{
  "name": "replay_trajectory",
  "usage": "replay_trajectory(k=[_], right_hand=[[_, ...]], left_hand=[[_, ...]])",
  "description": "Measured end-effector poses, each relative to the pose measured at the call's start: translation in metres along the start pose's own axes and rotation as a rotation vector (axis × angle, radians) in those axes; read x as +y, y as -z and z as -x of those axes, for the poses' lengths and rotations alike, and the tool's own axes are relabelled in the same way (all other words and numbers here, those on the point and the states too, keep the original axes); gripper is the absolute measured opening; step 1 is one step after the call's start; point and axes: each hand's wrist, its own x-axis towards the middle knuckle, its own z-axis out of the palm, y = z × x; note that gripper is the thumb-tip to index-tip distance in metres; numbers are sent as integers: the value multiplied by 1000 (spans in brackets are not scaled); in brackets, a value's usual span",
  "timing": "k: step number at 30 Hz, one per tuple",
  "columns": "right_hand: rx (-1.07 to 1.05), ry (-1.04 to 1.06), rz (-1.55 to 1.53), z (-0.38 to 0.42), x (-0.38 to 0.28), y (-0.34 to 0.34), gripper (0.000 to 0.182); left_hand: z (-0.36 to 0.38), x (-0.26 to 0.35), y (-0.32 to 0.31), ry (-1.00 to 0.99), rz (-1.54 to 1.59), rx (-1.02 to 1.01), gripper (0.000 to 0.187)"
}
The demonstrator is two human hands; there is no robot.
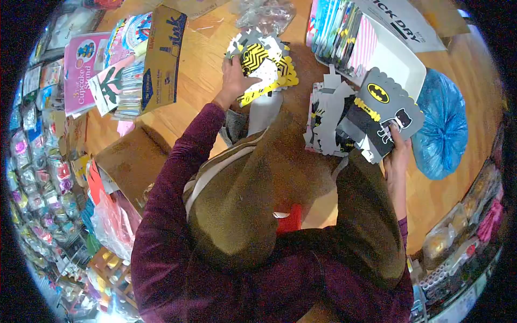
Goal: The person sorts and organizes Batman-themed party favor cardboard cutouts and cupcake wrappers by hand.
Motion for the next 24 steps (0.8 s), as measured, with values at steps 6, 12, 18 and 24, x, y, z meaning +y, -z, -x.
replay_trajectory(k=[6, 12, 18, 24], right_hand=[[14, -4, 2, 0, -1, 1, 35], [24, 7, -34, 4, -2, -5, 32], [-10, 36, -14, -4, 6, 5, 29], [20, 46, -31, 0, 3, 1, 27]], left_hand=[[9, -3, 0, -69, -60, 23, 94], [19, 8, -3, -69, -100, -34, 78], [29, -2, -11, -116, 57, -190, 65], [57, 13, -15, -336, -125, -169, 31]])
